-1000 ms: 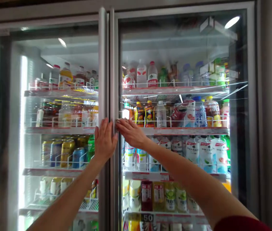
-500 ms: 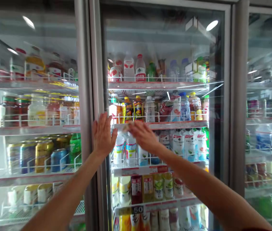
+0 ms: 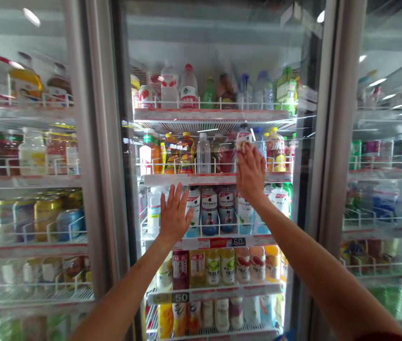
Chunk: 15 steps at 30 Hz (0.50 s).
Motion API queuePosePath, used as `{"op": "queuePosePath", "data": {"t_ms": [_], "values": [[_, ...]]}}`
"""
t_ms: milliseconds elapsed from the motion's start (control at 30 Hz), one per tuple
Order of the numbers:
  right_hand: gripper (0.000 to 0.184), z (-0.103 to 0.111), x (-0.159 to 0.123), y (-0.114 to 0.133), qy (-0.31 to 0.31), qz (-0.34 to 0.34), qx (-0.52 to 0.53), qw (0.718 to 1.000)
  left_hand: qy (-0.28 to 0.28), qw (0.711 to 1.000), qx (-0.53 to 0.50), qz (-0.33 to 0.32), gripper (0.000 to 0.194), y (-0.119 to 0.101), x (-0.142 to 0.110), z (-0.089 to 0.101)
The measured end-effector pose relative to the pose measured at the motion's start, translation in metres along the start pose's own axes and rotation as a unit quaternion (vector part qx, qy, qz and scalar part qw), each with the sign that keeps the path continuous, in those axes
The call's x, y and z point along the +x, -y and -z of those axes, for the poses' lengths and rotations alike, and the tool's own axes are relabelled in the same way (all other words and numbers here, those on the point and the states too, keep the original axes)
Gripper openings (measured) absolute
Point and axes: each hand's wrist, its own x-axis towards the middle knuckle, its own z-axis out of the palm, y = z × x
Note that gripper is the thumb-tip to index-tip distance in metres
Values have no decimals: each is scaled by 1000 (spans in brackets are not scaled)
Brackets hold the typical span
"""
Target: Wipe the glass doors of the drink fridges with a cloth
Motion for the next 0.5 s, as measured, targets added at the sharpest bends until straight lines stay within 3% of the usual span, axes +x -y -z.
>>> {"op": "queuePosePath", "data": {"t_ms": [67, 233, 300, 433, 500], "values": [[58, 6, -12, -15, 18, 10, -1, 1000, -13, 1000, 9, 26, 63, -12, -1, -6], [52, 25, -135, -25, 106, 245, 47, 962, 32, 999, -6, -6, 62, -47, -14, -15], [51, 28, -143, -43, 89, 216, 31, 972, 50, 998, -15, -17, 60, -63, -18, -18], [54, 26, -99, -80, -5, 19, -10, 1000, 59, 998, -21, -26, 56, -93, -22, -23], [53, 27, -105, -81, 4, 17, -2, 1000, 73, 995, -31, -52, 54, -105, -25, -25]]}}
